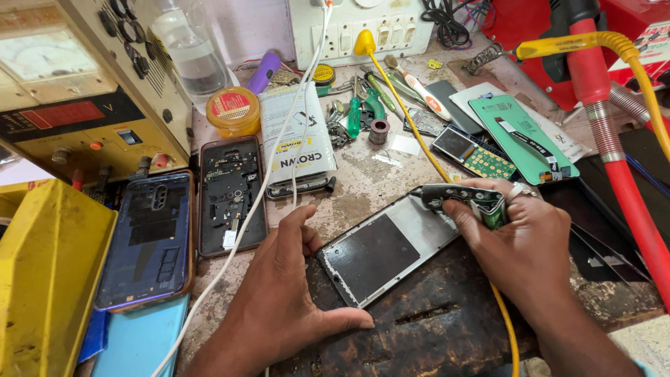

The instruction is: The person holds a smartphone, then uses a powered rotary tool to scrape old adhesive and residue from the phone frame while holding the frame steady on the workbench. They then peel the protective liner from a new green replacement screen and press it onto the phone frame.

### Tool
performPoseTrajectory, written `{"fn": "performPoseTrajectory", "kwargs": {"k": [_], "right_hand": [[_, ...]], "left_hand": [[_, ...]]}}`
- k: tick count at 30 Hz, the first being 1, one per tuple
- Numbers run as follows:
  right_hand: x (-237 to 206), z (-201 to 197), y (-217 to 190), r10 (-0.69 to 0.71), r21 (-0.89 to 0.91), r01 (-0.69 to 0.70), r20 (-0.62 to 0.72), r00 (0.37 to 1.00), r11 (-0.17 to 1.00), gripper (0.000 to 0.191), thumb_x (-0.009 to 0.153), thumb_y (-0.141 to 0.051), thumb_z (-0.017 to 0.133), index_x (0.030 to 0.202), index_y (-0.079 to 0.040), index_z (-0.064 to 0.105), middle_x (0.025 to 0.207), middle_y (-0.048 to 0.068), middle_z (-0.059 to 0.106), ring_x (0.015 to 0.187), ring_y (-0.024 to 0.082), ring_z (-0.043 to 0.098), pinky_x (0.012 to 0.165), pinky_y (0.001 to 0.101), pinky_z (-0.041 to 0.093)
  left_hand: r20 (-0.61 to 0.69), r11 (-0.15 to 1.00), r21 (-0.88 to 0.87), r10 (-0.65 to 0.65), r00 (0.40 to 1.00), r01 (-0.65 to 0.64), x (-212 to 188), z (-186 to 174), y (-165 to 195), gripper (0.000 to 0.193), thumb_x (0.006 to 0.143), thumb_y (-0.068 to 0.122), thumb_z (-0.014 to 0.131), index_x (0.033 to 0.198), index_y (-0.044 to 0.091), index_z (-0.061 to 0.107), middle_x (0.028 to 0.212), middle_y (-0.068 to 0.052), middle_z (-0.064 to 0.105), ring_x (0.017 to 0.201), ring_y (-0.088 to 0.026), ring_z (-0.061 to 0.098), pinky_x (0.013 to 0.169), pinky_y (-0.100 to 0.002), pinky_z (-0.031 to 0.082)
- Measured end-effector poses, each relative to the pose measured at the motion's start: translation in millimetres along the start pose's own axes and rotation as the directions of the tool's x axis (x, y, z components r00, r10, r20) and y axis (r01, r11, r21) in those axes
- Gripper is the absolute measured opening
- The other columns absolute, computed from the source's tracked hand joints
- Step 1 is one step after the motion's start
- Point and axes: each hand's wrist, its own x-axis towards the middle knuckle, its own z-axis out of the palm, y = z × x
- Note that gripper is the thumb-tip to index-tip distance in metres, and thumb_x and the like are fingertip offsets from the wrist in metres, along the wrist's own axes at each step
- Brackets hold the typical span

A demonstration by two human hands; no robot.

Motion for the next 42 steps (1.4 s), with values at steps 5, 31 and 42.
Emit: {"fn": "performPoseTrajectory", "kwargs": {"k": [5,31,42], "right_hand": [[-1.1,-0.2,0.3,-0.015,-0.007,0.015,0.007,1.000,1.000,0.028,0.083,-0.015,0.085,0.109,-0.009,0.080,0.075,0.003,0.076,0.063,0.003,0.060,0.055,0.0251,0.048],[3.6,-3.3,-1.3,0.047,-0.055,-0.048,-0.017,0.999,0.997,0.028,0.080,-0.017,0.086,0.107,-0.010,0.081,0.073,0.005,0.077,0.060,0.006,0.062,0.055,0.0265,0.049],[4.4,-2.9,0.0,0.070,-0.059,-0.070,-0.006,0.998,0.996,0.028,0.084,-0.017,0.087,0.111,-0.011,0.082,0.072,0.008,0.077,0.061,0.006,0.060,0.056,0.0268,0.048]], "left_hand": [[0.005,1.000,0.007,-0.009,1.000,0.009,0.1,-0.5,0.6,0.140,0.042,0.059,0.098,0.150,0.001,0.029,0.115,-0.017,0.062,0.104,-0.030,0.063,0.091,-0.042,0.050],[-0.019,1.000,-0.002,0.029,0.999,-0.029,-0.4,0.2,-2.0,0.139,0.043,0.059,0.097,0.149,0.000,0.029,0.114,-0.017,0.061,0.102,-0.030,0.062,0.090,-0.042,0.050],[-0.003,1.000,0.009,0.013,1.000,-0.013,-1.2,0.8,-3.2,0.140,0.044,0.060,0.097,0.150,0.000,0.028,0.115,-0.017,0.060,0.103,-0.030,0.061,0.090,-0.042,0.050]]}}
